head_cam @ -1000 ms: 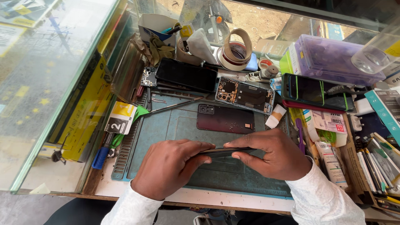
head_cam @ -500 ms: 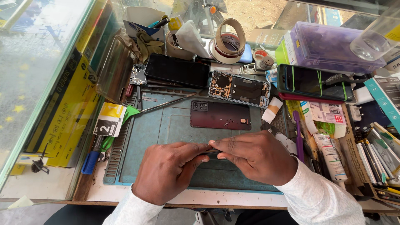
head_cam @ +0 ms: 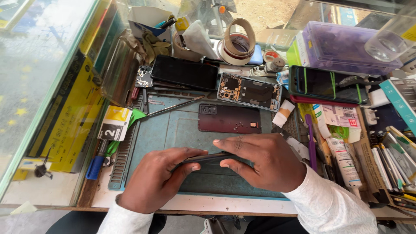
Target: The person handles a smartphone, turns it over, and uses a screwdriver to remove screws from the internal frame. The person then places the phone on the workbench and continues to unscrew components.
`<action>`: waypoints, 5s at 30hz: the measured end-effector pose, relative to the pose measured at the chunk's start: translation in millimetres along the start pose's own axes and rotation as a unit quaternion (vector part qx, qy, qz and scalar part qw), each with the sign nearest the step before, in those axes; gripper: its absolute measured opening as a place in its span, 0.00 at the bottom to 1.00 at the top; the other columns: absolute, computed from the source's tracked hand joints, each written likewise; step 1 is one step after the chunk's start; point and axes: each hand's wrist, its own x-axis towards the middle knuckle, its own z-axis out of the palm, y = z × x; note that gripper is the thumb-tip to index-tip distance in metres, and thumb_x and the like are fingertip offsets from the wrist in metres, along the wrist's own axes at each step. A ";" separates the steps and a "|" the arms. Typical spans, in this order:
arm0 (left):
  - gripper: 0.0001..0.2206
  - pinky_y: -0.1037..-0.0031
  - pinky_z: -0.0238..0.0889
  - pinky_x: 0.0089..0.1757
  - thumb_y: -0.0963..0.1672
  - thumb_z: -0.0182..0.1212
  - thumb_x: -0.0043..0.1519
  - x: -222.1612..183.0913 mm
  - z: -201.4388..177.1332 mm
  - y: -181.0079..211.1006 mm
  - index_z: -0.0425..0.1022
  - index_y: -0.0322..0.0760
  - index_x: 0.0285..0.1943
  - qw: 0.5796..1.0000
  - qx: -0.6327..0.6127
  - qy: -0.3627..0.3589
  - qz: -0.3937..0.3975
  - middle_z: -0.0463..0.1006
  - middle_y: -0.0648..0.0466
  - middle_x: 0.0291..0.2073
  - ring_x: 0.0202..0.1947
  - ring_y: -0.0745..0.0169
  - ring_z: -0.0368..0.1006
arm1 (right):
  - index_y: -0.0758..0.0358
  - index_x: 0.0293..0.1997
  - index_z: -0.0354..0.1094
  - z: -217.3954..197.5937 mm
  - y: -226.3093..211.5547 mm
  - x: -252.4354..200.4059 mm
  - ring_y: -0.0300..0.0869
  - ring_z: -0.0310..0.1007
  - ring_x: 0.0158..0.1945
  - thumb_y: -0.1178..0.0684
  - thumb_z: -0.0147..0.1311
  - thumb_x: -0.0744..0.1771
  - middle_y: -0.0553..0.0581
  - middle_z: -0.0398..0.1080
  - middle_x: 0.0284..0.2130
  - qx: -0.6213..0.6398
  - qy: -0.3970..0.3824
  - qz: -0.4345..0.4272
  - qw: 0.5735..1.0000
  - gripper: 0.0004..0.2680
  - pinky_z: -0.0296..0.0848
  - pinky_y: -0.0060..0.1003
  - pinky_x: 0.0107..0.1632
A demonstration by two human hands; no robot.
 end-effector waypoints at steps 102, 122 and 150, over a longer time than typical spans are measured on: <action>0.17 0.74 0.77 0.46 0.41 0.58 0.64 22.1 25.1 -16.4 0.72 0.27 0.61 0.923 -0.371 -0.091 -0.048 0.83 0.53 0.48 0.46 0.68 0.80 | 0.67 0.58 0.65 -3.5 45.0 -16.9 0.41 0.80 0.40 0.52 0.53 0.71 0.56 0.75 0.43 0.522 0.252 0.282 0.765 0.12 0.82 0.38 0.38; 0.29 0.71 0.70 0.34 0.56 0.50 0.68 61.7 -13.1 -25.7 0.66 0.39 0.74 0.926 -0.361 0.090 -0.063 0.79 0.53 0.47 0.39 0.65 0.76 | 0.68 0.72 0.48 24.0 33.8 -9.5 0.49 0.80 0.49 0.50 0.58 0.65 0.62 0.73 0.50 0.635 -0.106 0.327 0.692 0.28 0.79 0.44 0.49; 0.30 0.64 0.78 0.50 0.43 0.47 0.68 39.1 30.5 -15.4 0.46 0.44 0.81 0.894 -0.438 0.091 -0.015 0.75 0.49 0.61 0.57 0.60 0.76 | 0.66 0.74 0.52 38.3 37.2 -12.0 0.40 0.61 0.68 0.45 0.40 0.71 0.58 0.64 0.65 0.577 -0.005 0.355 0.736 0.22 0.59 0.38 0.66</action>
